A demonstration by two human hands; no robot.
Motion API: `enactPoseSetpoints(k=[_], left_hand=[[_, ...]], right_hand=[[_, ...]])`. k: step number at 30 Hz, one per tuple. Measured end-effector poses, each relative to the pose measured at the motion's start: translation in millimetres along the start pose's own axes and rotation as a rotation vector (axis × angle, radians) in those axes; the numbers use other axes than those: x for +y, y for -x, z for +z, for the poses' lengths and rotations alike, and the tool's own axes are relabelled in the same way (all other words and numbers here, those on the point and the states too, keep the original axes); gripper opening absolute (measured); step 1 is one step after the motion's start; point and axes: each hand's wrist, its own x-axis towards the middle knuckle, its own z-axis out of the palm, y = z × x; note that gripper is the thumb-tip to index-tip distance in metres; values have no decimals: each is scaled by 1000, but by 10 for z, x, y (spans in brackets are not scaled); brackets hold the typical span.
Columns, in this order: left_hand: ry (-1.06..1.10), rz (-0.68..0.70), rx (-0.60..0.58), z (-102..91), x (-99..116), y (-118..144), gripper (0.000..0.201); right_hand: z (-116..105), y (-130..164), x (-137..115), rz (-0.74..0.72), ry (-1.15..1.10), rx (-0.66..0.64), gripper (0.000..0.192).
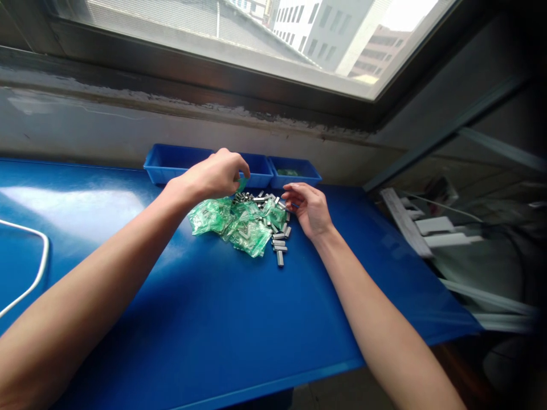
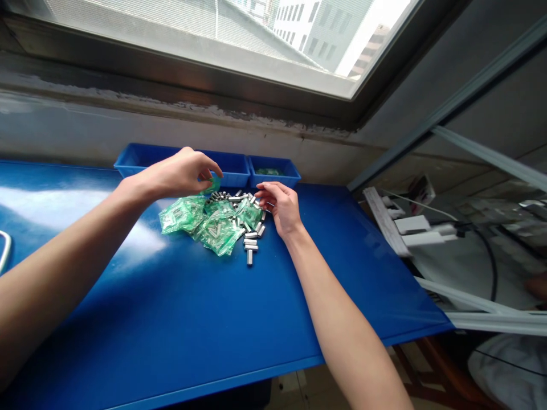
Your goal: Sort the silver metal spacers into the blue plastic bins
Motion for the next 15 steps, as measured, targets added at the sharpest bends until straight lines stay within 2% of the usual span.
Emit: enactPoseSetpoints(k=[2,4,9,12,15], left_hand=[[116,30,85,-13,50,-13,36],[281,41,112,-7,96,-31,37],[629,8,7,100,155,-61,41],[691,-24,13,181,171,-66,39],[659,-55,25,227,164,-71,38]], right_hand=[[14,14,2,-58,69,-22,18],[38,36,2,-109,127,-67,24],[109,108,-20,-118,125,-185,39],[111,120,-40,-110,100,-196,39],[81,93,-53,-77,74,-175,35]])
